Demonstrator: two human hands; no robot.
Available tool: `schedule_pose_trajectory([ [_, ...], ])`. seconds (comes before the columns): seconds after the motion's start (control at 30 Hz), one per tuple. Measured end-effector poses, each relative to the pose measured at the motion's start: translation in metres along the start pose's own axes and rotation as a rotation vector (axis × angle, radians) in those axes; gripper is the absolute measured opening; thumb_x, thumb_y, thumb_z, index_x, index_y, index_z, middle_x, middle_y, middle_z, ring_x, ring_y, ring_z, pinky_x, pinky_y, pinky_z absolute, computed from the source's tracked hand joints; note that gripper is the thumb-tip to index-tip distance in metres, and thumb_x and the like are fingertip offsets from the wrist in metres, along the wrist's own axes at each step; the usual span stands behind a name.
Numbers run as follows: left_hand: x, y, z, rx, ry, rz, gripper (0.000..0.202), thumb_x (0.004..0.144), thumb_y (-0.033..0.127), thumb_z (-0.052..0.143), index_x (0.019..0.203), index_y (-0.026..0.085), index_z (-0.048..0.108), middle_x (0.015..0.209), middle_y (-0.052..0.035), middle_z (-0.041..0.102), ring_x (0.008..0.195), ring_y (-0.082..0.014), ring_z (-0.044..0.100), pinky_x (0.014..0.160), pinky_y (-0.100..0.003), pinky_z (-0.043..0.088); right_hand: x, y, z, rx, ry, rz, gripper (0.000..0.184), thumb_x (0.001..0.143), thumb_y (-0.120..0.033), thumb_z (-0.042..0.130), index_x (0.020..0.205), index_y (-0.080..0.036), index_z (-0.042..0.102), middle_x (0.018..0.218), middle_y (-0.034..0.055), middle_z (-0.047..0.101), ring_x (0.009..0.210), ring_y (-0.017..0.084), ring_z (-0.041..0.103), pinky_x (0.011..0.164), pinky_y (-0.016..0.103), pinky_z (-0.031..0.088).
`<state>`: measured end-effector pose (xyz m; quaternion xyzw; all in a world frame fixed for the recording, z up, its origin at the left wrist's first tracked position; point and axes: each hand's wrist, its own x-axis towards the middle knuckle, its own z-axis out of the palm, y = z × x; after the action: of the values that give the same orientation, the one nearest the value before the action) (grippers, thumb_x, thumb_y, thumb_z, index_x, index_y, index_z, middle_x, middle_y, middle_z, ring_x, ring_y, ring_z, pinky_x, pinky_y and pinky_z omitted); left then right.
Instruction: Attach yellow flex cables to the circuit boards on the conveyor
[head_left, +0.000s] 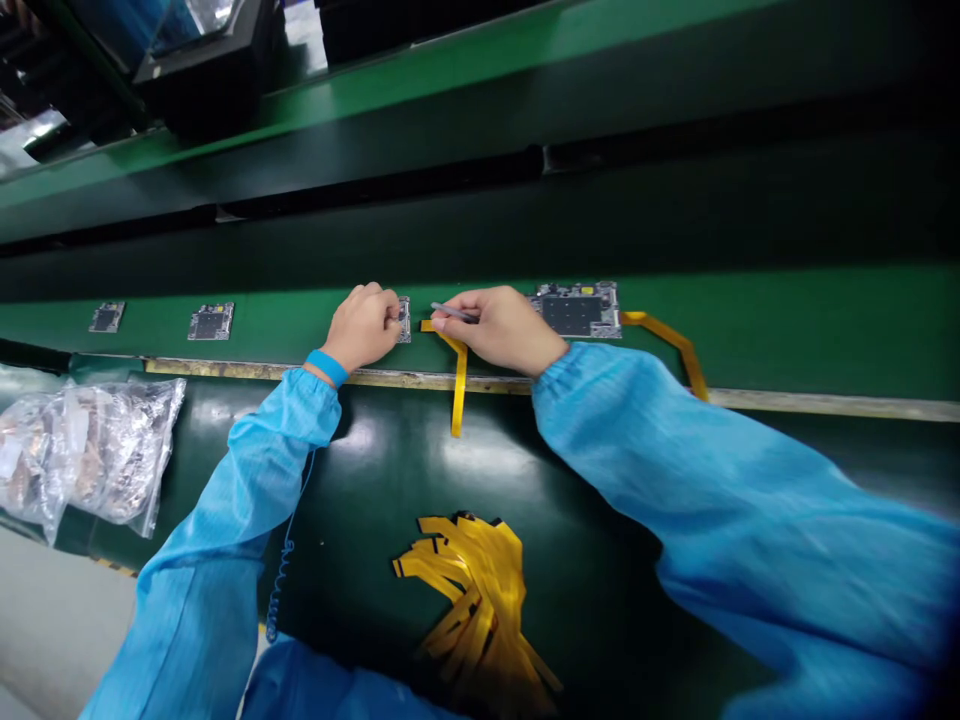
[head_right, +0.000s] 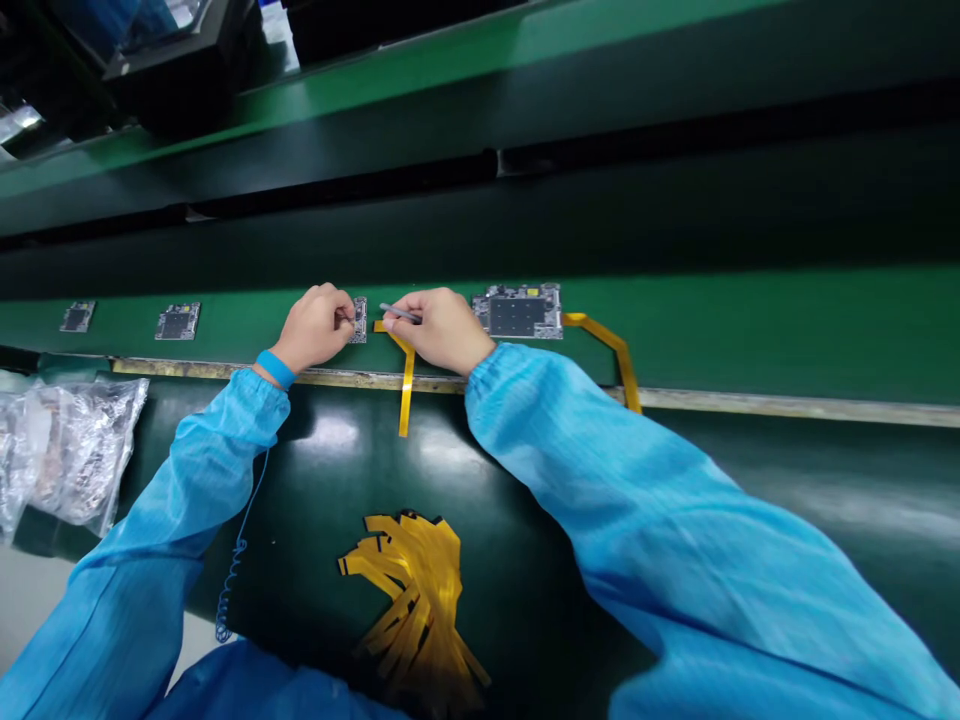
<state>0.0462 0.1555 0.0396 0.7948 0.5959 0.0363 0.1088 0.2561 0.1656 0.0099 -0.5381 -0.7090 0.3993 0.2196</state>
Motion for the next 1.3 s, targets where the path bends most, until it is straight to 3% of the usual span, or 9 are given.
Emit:
schedule_pose_trajectory([
  [0.1, -0.010, -0.004, -0.002, -0.001, 0.020, 0.078, 0.017, 0.091, 0.010, 0.056, 0.096, 0.018, 0.069, 0.107, -0.0097, 0.069, 0.107, -0.0269, 0.063, 0.096, -0.040, 0.051, 0.005, -0.002, 0.007, -0.057, 0.023, 0.036, 0.023, 0.087, -0.035, 0.070, 0.092, -0.017, 0.082, 0.081, 0.0053, 0.079, 0.078, 0.022, 0.070, 0.067, 0.029, 0.049],
  [0.3, -0.024, -0.001, -0.002, 0.018, 0.010, 0.163, 0.020, 0.092, 0.012, 0.056, 0.103, 0.019, 0.071, 0.119, -0.0105, 0.068, 0.113, -0.0274, 0.060, 0.098, -0.039, 0.050, 0.006, -0.002, 0.007, -0.143, 0.063, 0.102, 0.023, 0.085, -0.038, 0.071, 0.091, -0.020, 0.083, 0.084, 0.0051, 0.080, 0.081, 0.023, 0.071, 0.068, 0.031, 0.048],
  [0.8, -0.029, 0.004, 0.009, 0.068, -0.005, 0.259, 0.019, 0.094, 0.020, 0.060, 0.108, 0.018, 0.071, 0.133, -0.0128, 0.066, 0.123, -0.0321, 0.060, 0.099, -0.045, 0.050, 0.006, 0.016, -0.001, -0.226, 0.102, 0.093, 0.018, 0.083, -0.035, 0.073, 0.087, -0.021, 0.084, 0.077, 0.0047, 0.078, 0.074, 0.022, 0.069, 0.063, 0.030, 0.048],
  [1.13, -0.029, 0.015, 0.010, 0.115, -0.018, 0.301, 0.025, 0.098, 0.026, 0.060, 0.119, 0.017, 0.071, 0.137, -0.0139, 0.064, 0.125, -0.0322, 0.060, 0.102, -0.044, 0.049, 0.011, 0.029, -0.013, -0.186, 0.015, 0.072, 0.020, 0.085, -0.037, 0.074, 0.089, -0.021, 0.085, 0.083, 0.0036, 0.081, 0.078, 0.022, 0.072, 0.069, 0.029, 0.052],
  [1.3, -0.031, 0.029, 0.012, 0.161, -0.030, 0.288, 0.035, 0.102, 0.034, 0.061, 0.131, 0.018, 0.068, 0.142, -0.0160, 0.061, 0.129, -0.0337, 0.057, 0.102, -0.044, 0.047, 0.013, 0.027, -0.020, -0.221, -0.027, 0.099, 0.020, 0.086, -0.036, 0.073, 0.090, -0.021, 0.086, 0.078, 0.0025, 0.080, 0.075, 0.020, 0.071, 0.062, 0.027, 0.048],
])
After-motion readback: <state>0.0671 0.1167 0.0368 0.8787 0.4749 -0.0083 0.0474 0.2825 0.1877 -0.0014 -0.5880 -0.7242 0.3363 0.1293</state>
